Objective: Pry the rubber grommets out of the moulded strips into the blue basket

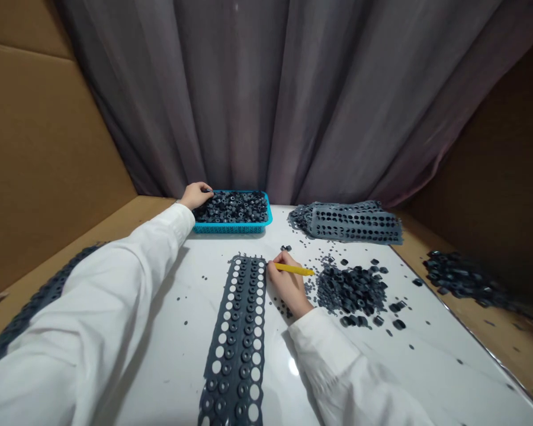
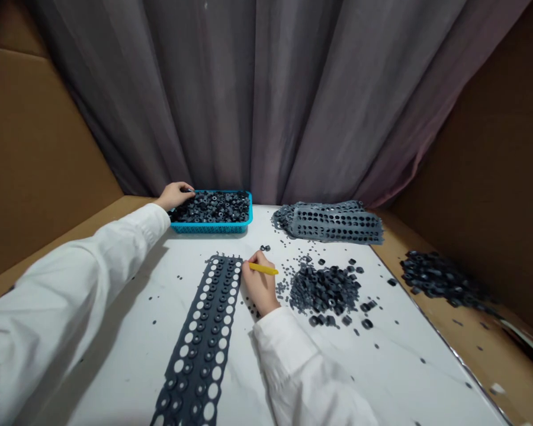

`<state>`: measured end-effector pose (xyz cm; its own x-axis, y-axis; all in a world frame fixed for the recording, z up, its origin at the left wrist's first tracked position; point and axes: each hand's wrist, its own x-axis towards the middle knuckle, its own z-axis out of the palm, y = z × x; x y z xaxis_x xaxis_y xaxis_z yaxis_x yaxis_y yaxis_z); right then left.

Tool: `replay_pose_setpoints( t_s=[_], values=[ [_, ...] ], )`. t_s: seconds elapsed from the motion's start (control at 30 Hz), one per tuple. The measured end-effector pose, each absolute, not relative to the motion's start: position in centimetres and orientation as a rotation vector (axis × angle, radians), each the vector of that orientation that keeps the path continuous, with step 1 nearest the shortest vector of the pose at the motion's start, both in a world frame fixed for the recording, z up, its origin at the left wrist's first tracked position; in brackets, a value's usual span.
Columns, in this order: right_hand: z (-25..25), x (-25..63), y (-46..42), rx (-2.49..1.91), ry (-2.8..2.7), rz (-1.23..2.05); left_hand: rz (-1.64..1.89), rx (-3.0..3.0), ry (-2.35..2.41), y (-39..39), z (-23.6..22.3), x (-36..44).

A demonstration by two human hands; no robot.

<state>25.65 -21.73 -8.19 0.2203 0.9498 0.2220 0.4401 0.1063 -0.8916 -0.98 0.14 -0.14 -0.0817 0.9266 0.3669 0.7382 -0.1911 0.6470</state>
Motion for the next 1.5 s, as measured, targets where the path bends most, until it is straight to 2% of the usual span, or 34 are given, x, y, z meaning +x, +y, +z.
replay_pose_setpoints(
  t_s=[0.9,1.5],
  values=[
    [-8.8,25.8,-21.6,-1.452,-1.389,0.614,1.426,1.083,1.473,-0.7,-0.6,-3.2],
    [-8.0,25.6,-21.8,-1.467,-1.390,0.606,1.429,0.959,1.429,-2.3,-0.3,-4.2]
  ],
)
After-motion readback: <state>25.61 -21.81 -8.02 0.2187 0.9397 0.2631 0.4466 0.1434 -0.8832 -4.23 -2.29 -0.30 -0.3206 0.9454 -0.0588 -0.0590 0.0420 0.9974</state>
